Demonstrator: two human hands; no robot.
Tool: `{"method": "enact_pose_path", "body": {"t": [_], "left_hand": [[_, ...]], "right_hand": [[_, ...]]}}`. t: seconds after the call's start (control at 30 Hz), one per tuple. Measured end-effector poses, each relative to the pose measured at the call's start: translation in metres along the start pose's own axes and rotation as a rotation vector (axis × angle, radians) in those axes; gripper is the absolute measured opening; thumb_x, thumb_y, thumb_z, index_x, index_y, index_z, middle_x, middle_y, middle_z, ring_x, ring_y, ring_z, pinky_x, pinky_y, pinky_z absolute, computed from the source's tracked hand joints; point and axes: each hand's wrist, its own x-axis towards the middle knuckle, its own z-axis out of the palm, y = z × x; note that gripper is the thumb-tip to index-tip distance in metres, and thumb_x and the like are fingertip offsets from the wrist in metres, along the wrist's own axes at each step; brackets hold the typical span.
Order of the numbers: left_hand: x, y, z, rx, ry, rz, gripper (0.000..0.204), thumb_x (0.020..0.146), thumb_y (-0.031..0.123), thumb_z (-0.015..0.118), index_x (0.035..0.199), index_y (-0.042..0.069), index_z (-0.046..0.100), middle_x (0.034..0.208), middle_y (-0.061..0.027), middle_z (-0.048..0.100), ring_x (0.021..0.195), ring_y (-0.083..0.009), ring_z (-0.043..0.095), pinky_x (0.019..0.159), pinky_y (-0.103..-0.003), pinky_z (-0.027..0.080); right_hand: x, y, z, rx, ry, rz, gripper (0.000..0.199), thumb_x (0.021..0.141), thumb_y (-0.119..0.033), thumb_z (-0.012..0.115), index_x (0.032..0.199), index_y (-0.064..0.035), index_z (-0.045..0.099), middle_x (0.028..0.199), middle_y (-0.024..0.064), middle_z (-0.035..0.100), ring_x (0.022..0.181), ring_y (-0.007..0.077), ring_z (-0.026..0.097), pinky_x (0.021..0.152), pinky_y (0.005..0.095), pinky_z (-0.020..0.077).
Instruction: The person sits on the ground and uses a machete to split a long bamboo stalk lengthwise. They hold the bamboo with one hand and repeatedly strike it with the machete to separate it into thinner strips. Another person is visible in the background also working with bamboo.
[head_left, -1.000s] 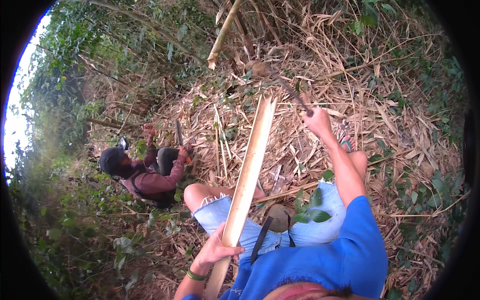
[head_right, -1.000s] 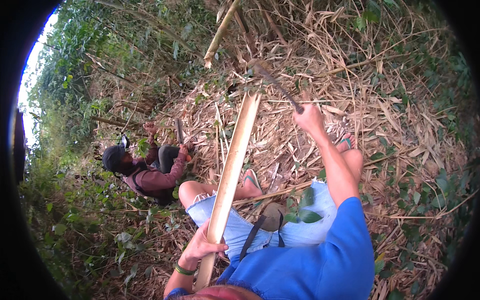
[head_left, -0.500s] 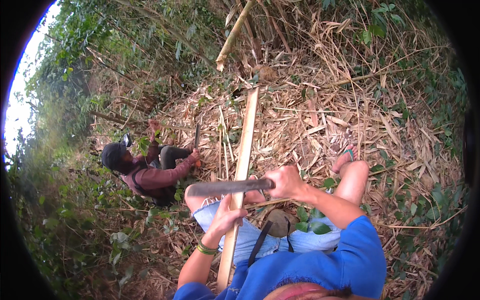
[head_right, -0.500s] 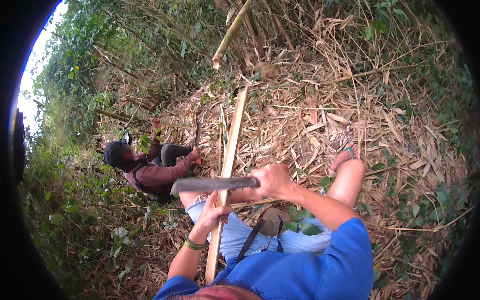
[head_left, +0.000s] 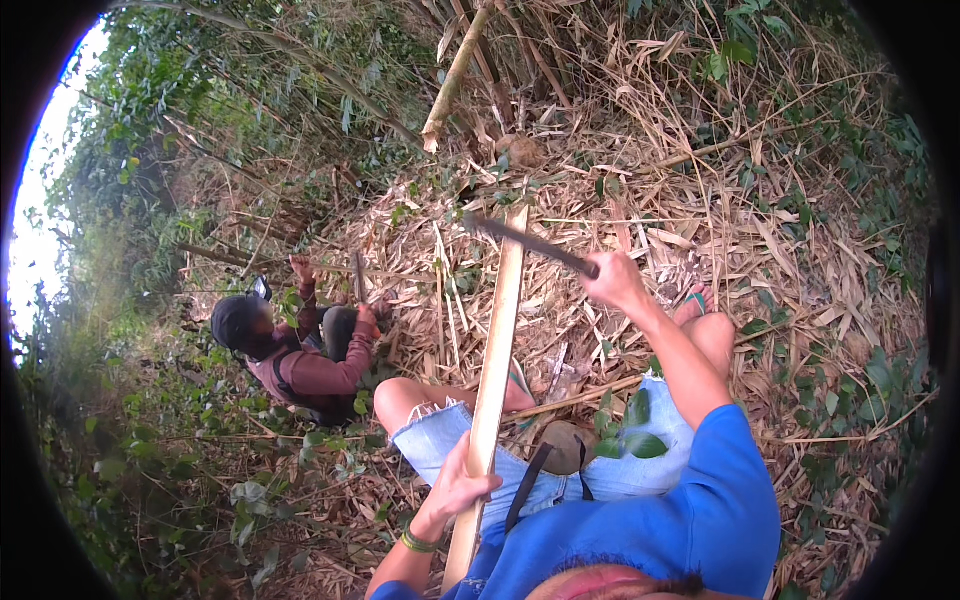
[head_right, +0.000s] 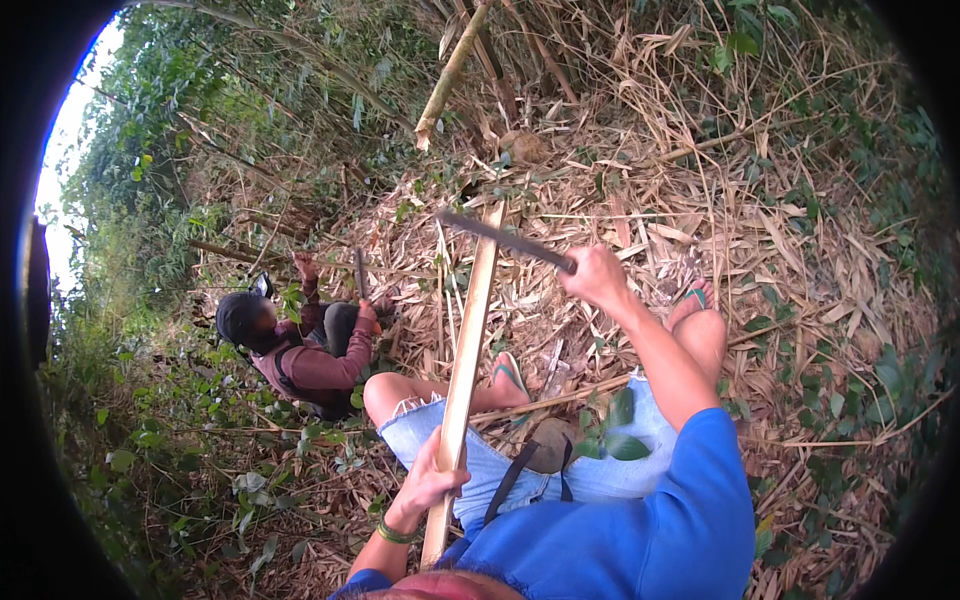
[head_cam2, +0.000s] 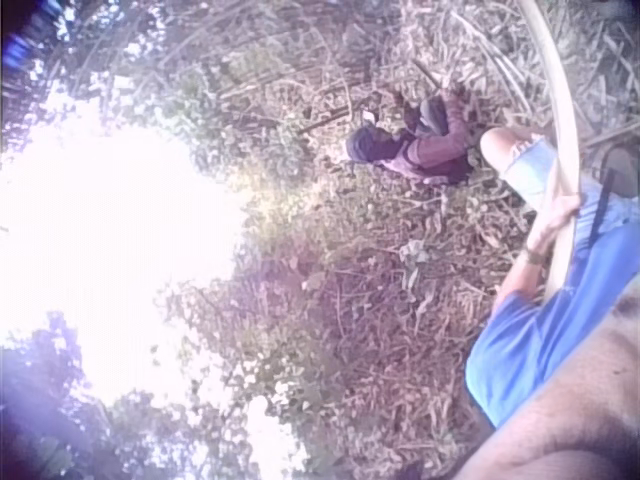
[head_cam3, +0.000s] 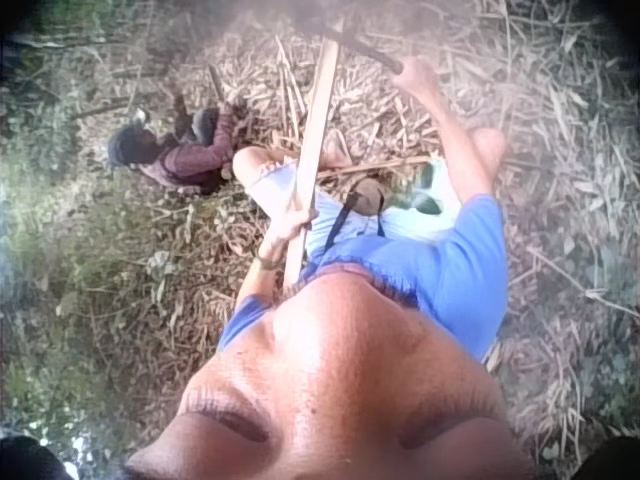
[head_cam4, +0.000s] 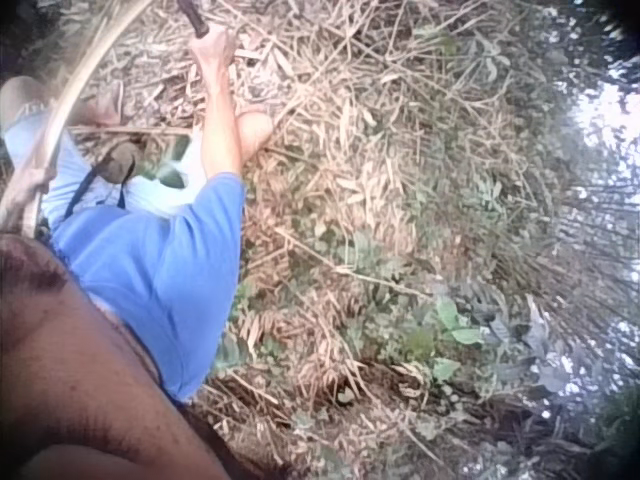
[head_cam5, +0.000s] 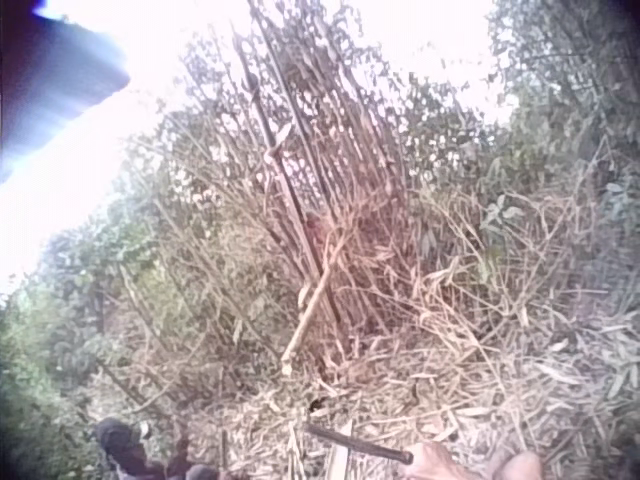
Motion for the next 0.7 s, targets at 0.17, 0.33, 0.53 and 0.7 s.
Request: {"method": "enact_pose_path", "body": {"t": [0.17, 0.33, 0.53, 0.7], "left_hand": [[-0.019, -0.007, -0.004, -0.157, -0.065, 0.000, 0.072, 0.072, 0.005, 0.074, 0.136, 0.003, 0.041, 0.081, -0.0024, 0.055, 0.059, -0.0110, 0.055, 0.049, -0.025, 0.047], [0.009, -0.010, -0.023, -0.422, -0.137, 0.106, 0.076, 0.073, 0.025, 0.077, 0.135, 0.005, 0.039, 0.086, -0.0106, 0.056, 0.062, -0.0204, 0.061, 0.054, -0.030, 0.052], [0.050, -0.008, -0.037, -0.520, -0.141, -0.093, 0.064, 0.080, 0.012, 0.068, 0.138, 0.005, 0.041, 0.088, -0.0100, 0.057, 0.065, -0.0208, 0.065, 0.056, -0.029, 0.054], [0.066, 0.033, -0.004, -0.045, 0.205, -0.080, 0.050, 0.085, 0.009, 0.070, 0.130, -0.002, 0.052, 0.074, -0.0025, 0.059, 0.050, -0.0111, 0.056, 0.044, -0.025, 0.046]], "right_hand": [[0.017, 0.039, -0.013, 0.105, 0.322, 0.214, 0.022, 0.083, -0.022, 0.066, 0.073, -0.0022, 0.066, 0.054, 0.0031, 0.055, 0.042, 0.0163, 0.047, 0.041, 0.0380, 0.0374], [0.003, 0.013, 0.004, 0.390, 0.299, 0.227, 0.022, 0.077, -0.021, 0.066, 0.063, -0.0072, 0.058, 0.053, 0.0019, 0.053, 0.049, 0.0139, 0.049, 0.046, 0.0345, 0.0350], [-0.041, -0.049, 0.039, 0.171, 0.100, -0.248, 0.014, 0.084, -0.015, 0.066, 0.073, -0.0079, 0.066, 0.050, -0.0021, 0.051, 0.038, 0.0090, 0.043, 0.033, 0.0303, 0.0367], [-0.077, -0.083, 0.059, -0.026, -0.139, -0.469, 0.025, 0.080, -0.026, 0.068, 0.062, -0.0114, 0.059, 0.051, 0.0038, 0.060, 0.039, 0.0165, 0.056, 0.038, 0.0359, 0.0452]]}}
